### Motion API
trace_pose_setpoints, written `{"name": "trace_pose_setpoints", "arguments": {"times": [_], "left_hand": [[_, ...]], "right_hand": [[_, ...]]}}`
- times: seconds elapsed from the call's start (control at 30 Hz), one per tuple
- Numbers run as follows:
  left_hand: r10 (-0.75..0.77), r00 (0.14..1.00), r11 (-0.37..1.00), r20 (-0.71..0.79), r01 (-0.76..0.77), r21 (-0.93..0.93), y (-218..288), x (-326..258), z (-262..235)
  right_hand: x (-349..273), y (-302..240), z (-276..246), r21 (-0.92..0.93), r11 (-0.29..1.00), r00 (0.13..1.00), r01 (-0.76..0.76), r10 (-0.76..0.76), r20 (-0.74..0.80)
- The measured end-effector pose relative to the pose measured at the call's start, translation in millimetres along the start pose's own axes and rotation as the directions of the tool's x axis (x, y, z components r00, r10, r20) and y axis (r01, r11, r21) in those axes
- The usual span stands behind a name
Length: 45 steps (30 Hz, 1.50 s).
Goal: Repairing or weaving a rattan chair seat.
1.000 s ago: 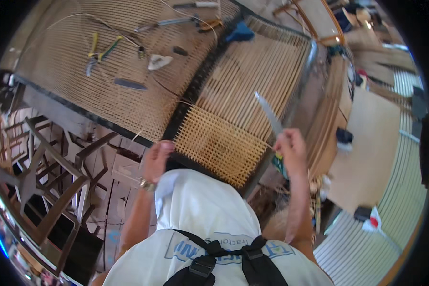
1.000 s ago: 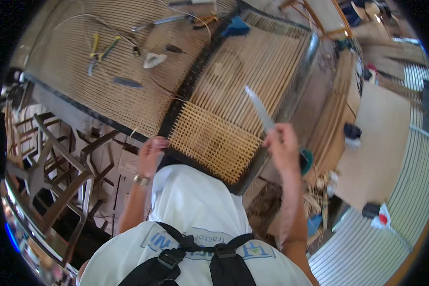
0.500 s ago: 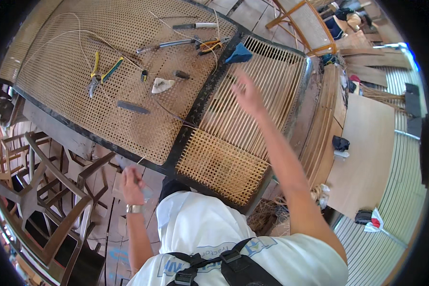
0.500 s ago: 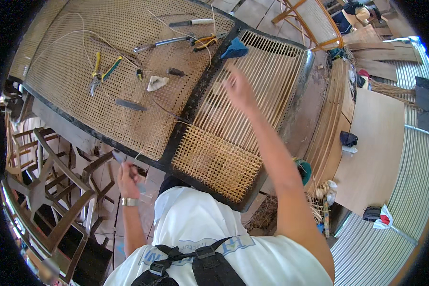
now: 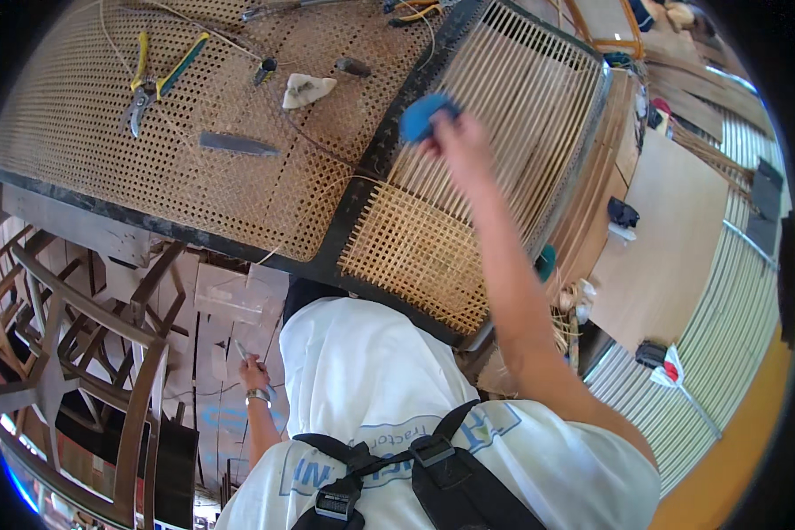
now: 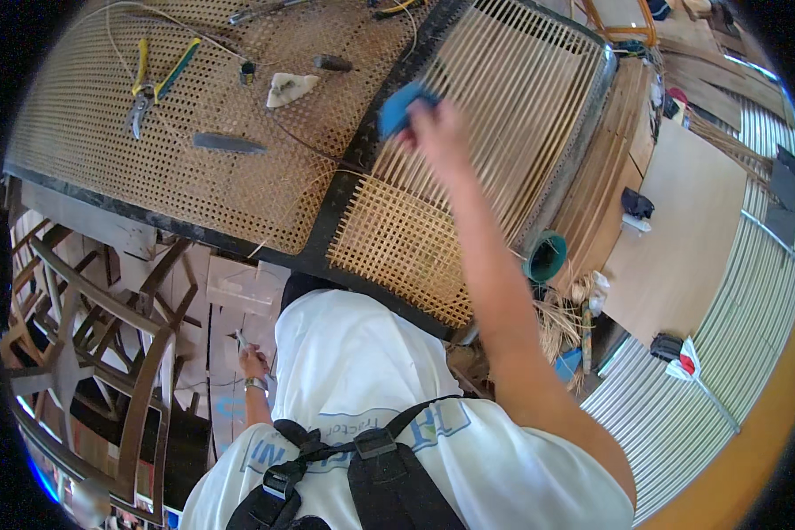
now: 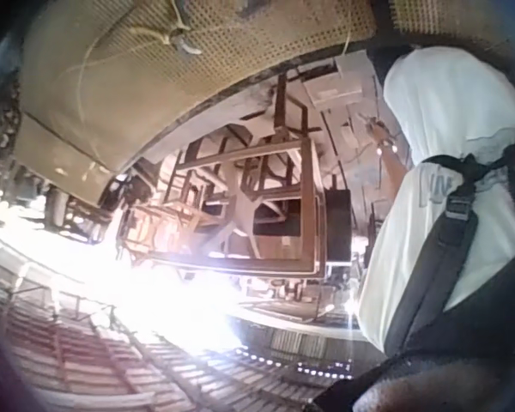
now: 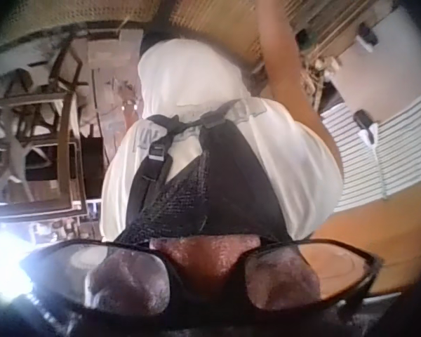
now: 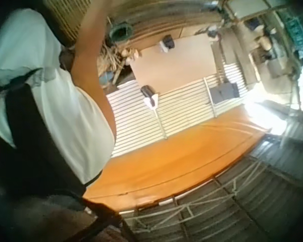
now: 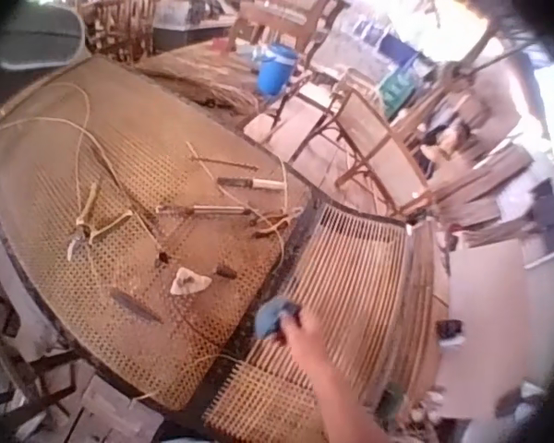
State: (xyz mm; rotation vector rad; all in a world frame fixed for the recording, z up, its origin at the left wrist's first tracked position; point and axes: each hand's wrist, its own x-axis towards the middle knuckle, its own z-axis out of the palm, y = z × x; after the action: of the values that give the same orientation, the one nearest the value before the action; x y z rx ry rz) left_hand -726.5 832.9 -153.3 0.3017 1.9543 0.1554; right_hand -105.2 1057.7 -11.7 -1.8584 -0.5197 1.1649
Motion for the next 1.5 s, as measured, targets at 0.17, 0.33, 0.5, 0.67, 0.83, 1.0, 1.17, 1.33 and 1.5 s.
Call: {"name": "trace_pose_setpoints", "arguments": {"times": [0.17,0.33,0.5,0.67,0.83,1.0,1.17,1.33,1.5], "left_hand": [[0.042,0.987,0.976,0.153,-0.073,0.206,4.8,25.8,18.7],[0.198,0.953,0.956,0.229,-0.240,0.171,61.7,36.3,42.3],[0.231,0.947,0.949,0.224,-0.270,0.162,52.4,35.2,43.7],[0.141,0.961,0.899,0.236,-0.224,0.377,7.6,34.9,45.6],[0.280,0.903,0.810,0.326,-0.404,0.425,-28.3,36.1,48.0],[0.505,0.752,0.560,0.423,-0.659,0.502,-73.6,69.9,41.6],[0.320,0.846,0.638,0.427,-0.526,0.563,-75.3,82.6,63.8],[0.208,0.884,0.702,0.419,-0.433,0.565,-61.1,62.7,82.1],[0.192,0.877,0.753,0.441,-0.420,0.507,-56.9,53.7,84.6]], "right_hand": [[-74.0,61.7,78.1,-0.767,0.552,0.909,0.327,-0.406,0.095],[-116.2,62.5,-21.5,-0.871,0.468,0.987,0.153,-0.123,0.108],[-228.1,42.1,-173.9,-0.929,0.369,0.901,-0.024,-0.394,-0.180],[-249.3,75.0,-173.8,-0.876,0.476,0.799,-0.078,-0.495,-0.340],[-211.1,107.0,-57.9,-0.834,0.497,0.895,0.241,-0.446,-0.008],[-256.8,106.5,-64.8,-0.480,0.643,0.732,0.597,-0.681,-0.001],[-336.9,157.0,-213.2,-0.414,0.840,0.564,0.352,-0.543,-0.622],[-428.3,219.7,-380.5,-0.586,0.806,0.219,-0.084,-0.558,-0.800],[-437.8,335.2,-440.5,-0.415,0.872,0.364,-0.261,-0.309,-0.878]]}}
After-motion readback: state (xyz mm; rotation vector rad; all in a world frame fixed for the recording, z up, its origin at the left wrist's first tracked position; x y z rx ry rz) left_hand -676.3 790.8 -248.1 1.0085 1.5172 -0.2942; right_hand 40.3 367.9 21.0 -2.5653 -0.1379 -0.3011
